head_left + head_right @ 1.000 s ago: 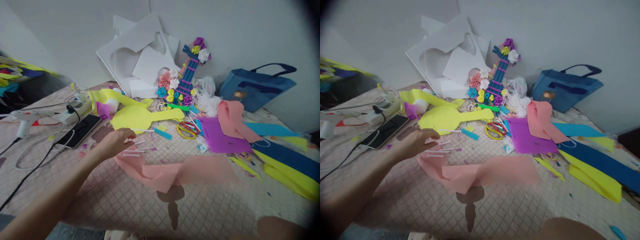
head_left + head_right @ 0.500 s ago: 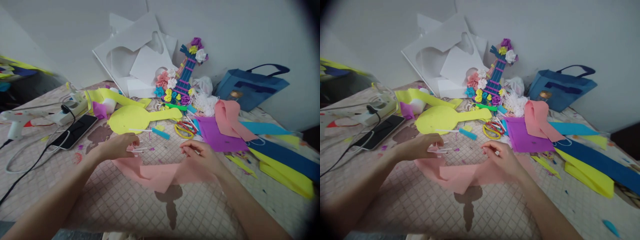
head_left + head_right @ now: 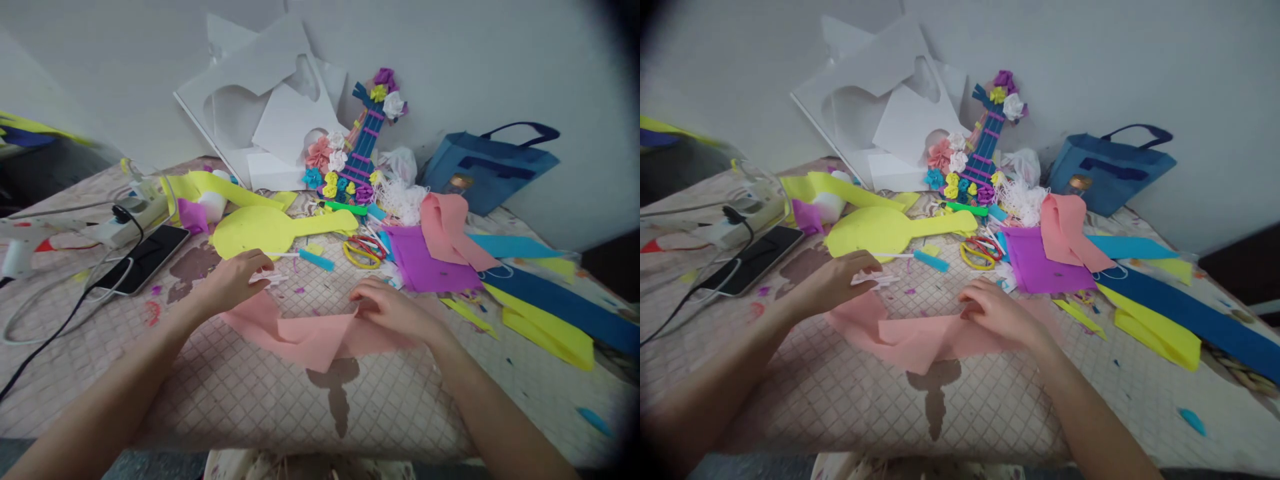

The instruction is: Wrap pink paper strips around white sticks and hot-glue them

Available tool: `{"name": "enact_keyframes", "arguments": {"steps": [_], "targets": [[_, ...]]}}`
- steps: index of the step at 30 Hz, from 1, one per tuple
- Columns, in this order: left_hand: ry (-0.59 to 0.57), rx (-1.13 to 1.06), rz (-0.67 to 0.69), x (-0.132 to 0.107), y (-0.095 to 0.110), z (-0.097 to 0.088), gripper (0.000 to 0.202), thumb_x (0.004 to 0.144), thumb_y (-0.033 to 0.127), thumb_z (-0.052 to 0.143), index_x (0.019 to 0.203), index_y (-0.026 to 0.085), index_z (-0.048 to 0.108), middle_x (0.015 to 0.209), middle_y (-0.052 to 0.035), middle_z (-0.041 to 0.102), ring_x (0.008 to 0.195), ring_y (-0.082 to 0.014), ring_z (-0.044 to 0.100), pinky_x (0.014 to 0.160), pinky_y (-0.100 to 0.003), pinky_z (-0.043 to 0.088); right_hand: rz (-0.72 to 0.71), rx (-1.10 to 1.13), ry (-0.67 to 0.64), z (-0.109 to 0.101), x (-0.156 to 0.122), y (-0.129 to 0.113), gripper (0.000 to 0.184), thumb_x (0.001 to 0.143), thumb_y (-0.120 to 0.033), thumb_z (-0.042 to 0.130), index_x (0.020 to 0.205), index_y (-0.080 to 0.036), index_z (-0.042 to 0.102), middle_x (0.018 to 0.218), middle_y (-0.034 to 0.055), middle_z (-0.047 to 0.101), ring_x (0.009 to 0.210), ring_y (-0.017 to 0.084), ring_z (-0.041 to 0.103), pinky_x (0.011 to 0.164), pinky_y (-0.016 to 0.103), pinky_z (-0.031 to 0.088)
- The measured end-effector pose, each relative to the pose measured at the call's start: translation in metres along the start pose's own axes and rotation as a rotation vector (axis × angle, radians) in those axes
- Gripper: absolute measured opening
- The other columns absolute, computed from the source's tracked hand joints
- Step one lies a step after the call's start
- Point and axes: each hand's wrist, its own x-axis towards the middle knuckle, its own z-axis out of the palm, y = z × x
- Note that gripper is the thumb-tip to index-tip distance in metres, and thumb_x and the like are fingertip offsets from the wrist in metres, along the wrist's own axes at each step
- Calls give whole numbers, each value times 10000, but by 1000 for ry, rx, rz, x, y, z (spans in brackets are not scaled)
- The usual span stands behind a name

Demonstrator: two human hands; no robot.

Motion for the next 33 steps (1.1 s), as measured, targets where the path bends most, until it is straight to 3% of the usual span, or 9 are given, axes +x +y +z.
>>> {"name": "enact_keyframes", "arguments": {"steps": [4,5,9,12,16,22,28,33], "targets": [[-239,-181,94,-4,8,-5,130,818,303,553,828,186,609,830,-20,637,758,-147,580,684,-252,454,-28,-2,-37,-4,0,5,174,771,-30,486,770,-190,554,851,32,574,887,177,523,769,302,417],[-242,-183,81,-4,7,-5,130,811,303,561,833,185,609,831,-20,638,756,-148,579,682,-253,454,-32,3,-53,-6,0,4,175,775,-31,478,761,-190,551,840,28,575,875,172,524,762,297,411],[-49,4,-54,-3,-6,-2,168,758,256,580,895,160,599,913,-68,626,832,-201,581,728,-311,453,13,64,-157,-13,-3,-1,173,758,-43,465,751,-191,555,801,11,608,810,157,547,725,283,407],[-93,62,-74,0,-16,3,232,712,233,596,931,159,591,970,-84,618,889,-227,582,757,-328,454,79,169,-247,-16,-5,-3,192,715,-42,467,782,-190,570,798,4,633,746,142,565,659,253,416],[-113,50,-70,2,-21,11,235,704,198,560,935,164,580,962,-73,625,878,-215,590,765,-321,451,117,170,-266,-16,-5,-2,275,635,-19,460,807,-184,597,805,5,636,734,140,567,638,239,418],[-92,107,-52,10,-10,16,228,729,172,513,946,174,583,961,-62,631,865,-209,593,724,-310,440,97,187,-266,-16,-6,-1,286,664,-33,454,852,-182,611,810,6,637,722,132,566,638,233,424],[-3,257,27,44,-2,11,248,768,153,501,997,166,593,1014,-79,627,898,-223,595,733,-317,442,84,208,-284,-15,-5,4,278,675,-41,469,872,-182,606,809,8,637,710,132,566,630,232,427],[45,198,32,56,7,10,220,814,249,546,1009,165,605,1027,-87,635,917,-230,597,762,-325,447,98,272,-294,-17,-5,3,230,713,-105,530,915,-185,604,882,21,654,785,152,599,678,245,451]]}}
